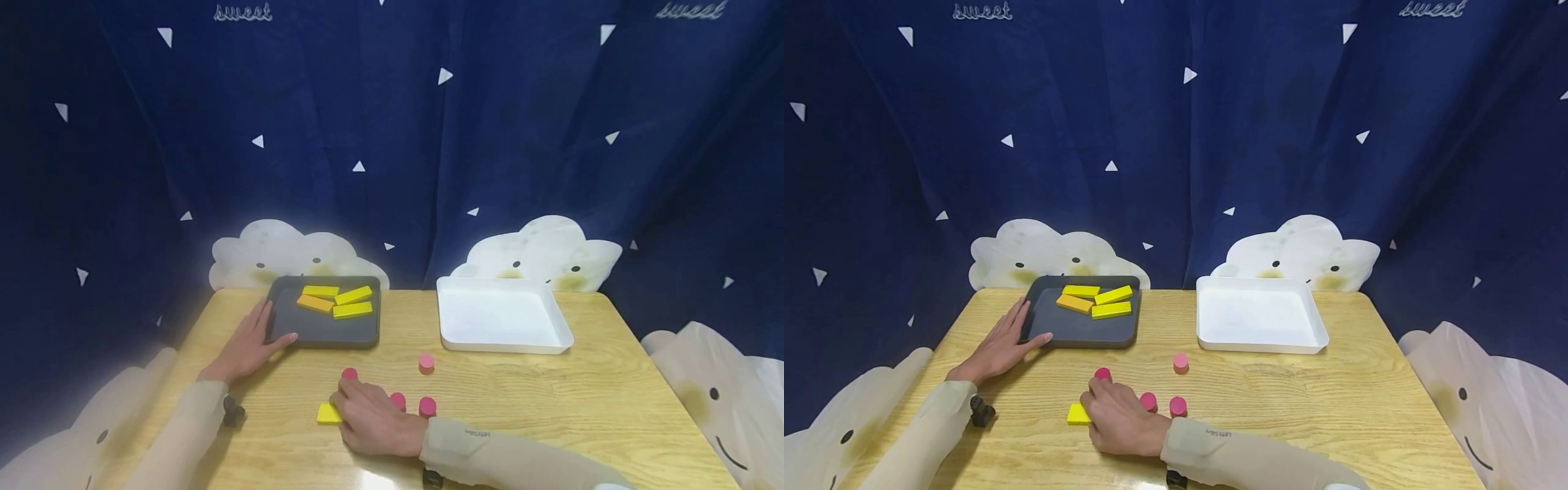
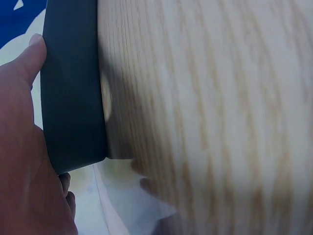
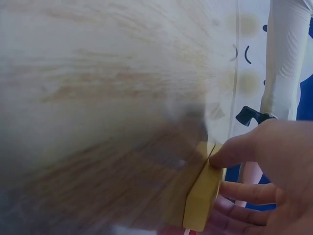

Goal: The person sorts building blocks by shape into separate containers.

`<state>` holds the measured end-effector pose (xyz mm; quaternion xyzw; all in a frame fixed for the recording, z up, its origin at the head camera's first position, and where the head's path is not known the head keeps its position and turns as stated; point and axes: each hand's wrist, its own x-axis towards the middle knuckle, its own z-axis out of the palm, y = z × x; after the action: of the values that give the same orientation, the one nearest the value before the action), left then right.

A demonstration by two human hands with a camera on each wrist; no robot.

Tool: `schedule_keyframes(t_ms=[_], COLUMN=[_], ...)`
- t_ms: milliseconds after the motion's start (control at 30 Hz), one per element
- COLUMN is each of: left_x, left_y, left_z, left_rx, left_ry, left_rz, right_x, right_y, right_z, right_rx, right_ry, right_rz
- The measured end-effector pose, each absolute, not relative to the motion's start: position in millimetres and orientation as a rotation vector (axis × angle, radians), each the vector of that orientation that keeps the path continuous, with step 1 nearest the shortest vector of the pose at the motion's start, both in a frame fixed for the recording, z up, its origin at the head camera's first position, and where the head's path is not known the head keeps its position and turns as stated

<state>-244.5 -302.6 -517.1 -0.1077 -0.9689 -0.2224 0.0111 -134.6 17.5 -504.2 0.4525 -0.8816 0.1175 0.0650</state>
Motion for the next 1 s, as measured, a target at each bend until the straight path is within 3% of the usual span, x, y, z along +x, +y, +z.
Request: schedule_keyframes(t_ms=[1000], left_x=[-243.3], left_y=[-301.6], left_z=[-514.1], left_rx=[-0.326], left_ry=[-3.044], left_rz=[-0.689], right_x=[-116.8], right_y=[29.5], right_z=[-492.7], right_rx=[1.480], right_ry=[-2.855], right_rz=[0.482])
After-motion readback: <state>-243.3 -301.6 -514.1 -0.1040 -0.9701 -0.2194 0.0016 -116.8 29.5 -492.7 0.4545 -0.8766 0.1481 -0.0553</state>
